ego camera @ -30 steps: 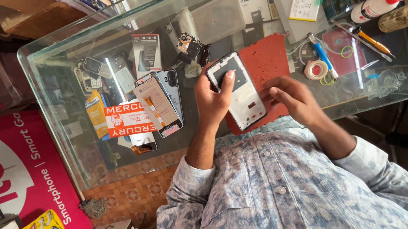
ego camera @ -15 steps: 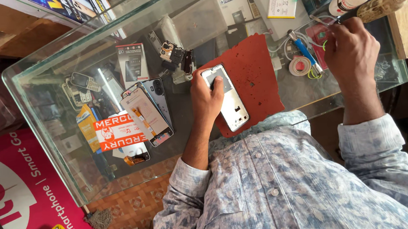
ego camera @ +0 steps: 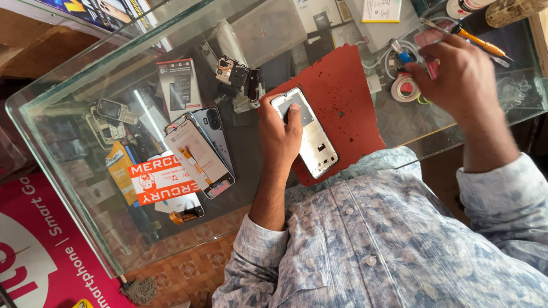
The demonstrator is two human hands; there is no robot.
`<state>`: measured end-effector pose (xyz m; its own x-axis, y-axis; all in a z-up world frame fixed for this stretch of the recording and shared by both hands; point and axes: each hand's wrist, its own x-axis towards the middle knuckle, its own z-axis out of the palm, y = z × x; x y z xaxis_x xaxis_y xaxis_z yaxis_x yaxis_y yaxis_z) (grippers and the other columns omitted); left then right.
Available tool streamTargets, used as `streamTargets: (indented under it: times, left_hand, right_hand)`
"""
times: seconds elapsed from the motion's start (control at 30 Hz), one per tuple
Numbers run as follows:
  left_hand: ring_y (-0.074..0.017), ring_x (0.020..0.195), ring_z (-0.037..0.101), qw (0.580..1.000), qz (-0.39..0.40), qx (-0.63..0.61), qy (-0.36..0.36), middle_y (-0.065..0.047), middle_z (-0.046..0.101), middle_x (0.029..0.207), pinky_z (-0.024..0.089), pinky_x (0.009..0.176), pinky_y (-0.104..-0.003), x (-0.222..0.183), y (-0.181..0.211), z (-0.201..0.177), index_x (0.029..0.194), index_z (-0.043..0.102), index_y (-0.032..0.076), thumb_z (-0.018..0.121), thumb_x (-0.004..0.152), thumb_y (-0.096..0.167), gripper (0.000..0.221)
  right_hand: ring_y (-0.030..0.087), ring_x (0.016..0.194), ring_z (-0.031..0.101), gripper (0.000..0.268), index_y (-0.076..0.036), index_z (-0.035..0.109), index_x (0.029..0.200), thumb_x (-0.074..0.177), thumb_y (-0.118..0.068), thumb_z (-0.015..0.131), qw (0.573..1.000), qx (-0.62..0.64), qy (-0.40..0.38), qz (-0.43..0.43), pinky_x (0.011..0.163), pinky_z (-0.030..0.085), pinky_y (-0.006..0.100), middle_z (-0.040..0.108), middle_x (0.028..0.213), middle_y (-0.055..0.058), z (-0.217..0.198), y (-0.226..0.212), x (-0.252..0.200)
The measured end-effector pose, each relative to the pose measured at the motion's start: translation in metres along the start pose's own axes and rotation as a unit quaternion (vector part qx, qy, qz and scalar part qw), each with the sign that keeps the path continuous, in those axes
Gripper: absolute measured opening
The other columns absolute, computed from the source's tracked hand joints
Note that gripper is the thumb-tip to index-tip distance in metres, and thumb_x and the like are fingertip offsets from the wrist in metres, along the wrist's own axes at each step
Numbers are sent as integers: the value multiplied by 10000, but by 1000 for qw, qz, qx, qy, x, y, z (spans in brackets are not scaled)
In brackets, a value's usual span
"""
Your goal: The person applies adhesive tape to a smartphone screen assembly, then uses a prying tool to separate the back cover of a white smartphone. They clean the interior with a brush and a cloth, and apply a substance from a small bottle to the phone's interior.
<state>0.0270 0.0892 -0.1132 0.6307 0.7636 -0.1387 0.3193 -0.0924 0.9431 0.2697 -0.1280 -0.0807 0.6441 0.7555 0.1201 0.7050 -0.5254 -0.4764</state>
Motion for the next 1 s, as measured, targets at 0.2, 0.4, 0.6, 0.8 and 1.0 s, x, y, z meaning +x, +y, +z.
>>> streamTargets:
  times: [0.2,0.4,0.6,0.8,1.0]
  left_hand:
    - [-270,911,740,1000,5,18,2,-189,691,1040,585,786,-391,-3,5,-1,1210,525,-45,625,977,112,299]
    - [-298,992,712,998,45,33,22,-209,662,1107,560,880,-407,-2,3,3,1223,522,-44,633,974,102,309]
    - [-300,1008,726,999,28,24,17,-196,687,1097,561,891,-396,0,-3,6,1213,516,-45,622,973,102,301]
    - [-304,984,729,998,44,46,25,-204,695,1075,568,869,-405,1,0,6,1207,516,-52,621,963,99,306]
    - [-291,970,746,1000,13,7,7,-197,705,1078,579,856,-398,0,10,4,1201,523,-43,605,965,105,291]
  right_hand:
    - [320,895,683,181,-6,654,975,991,-138,777,992,-78,63,-81,837,565,420,663,1008,132,14,-13,16]
    - [298,907,709,149,5,614,1090,978,-9,712,979,121,39,-162,770,598,378,668,1124,134,14,-71,27]
    - [283,932,709,189,-32,681,1092,927,-55,770,968,78,7,-240,727,580,383,674,1090,86,40,-129,27]
    - [239,925,688,143,-61,717,1065,930,-64,763,973,39,9,-227,711,565,368,672,1102,45,46,-130,26]
    - [219,926,660,209,-67,734,1082,877,-65,773,971,27,6,-237,713,566,363,672,1119,34,53,-126,20]
